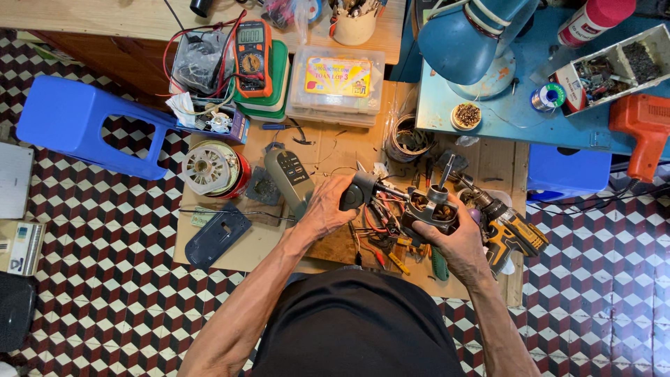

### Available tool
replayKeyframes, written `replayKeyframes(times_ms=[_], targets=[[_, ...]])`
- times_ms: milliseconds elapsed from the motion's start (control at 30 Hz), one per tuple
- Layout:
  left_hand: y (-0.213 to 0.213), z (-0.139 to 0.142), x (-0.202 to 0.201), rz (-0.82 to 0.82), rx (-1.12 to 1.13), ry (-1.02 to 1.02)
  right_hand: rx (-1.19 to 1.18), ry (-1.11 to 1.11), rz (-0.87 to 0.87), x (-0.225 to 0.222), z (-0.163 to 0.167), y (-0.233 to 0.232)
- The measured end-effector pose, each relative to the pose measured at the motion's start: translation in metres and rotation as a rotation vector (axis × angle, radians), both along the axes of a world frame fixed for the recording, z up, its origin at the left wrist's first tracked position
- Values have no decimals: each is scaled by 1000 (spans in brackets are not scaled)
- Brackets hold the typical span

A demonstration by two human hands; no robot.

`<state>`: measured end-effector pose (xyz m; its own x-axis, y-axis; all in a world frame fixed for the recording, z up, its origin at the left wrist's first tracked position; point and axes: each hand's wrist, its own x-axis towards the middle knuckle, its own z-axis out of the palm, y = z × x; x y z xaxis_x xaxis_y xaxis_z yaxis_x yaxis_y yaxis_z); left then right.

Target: The person repairs a small handheld appliance at a cluttered workbench. They strip and twist wire ends by hand, use pliers on the wiring, open the appliance's plastic housing, reposition its internal motor and wires, and finally use a cordless drill on the appliance's base assembly.

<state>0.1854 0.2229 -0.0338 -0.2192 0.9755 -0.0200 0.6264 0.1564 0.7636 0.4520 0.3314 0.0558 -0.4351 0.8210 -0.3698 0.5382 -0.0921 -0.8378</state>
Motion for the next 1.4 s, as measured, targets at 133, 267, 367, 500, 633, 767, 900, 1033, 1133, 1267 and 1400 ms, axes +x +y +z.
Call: replayKeyframes(times_ms=[133,267,367,500,633,767,900,1033,1133,1267,1400], targets=[[1,-1,4,-26,30,20,-53,51,3,-1,-10,-3],[0,5,10,-25,26,14,-56,41,-26,-3,-14,-8],[2,11,14,-39,2,-12,-36,-14,-22,-6,-13,-11],[4,17,11,-70,-17,-5,-16,85,-33,-10,-6,-14],[1,17,15,-63,72,-32,39,73,-17,-12,3,-20],[8,13,27,20,98,-78,86,-44,-76,-12,10,-24],[24,12,31,104,128,-78,181,-119,-126,-18,13,-16],[33,15,35,159,136,-72,222,-83,-129,-23,17,-19],[34,13,36,223,220,14,206,-16,-122,-28,15,-23],[38,5,41,240,247,107,170,-20,-163,-21,1,-29],[49,10,55,239,313,146,273,-120,-159,11,-18,-27]])
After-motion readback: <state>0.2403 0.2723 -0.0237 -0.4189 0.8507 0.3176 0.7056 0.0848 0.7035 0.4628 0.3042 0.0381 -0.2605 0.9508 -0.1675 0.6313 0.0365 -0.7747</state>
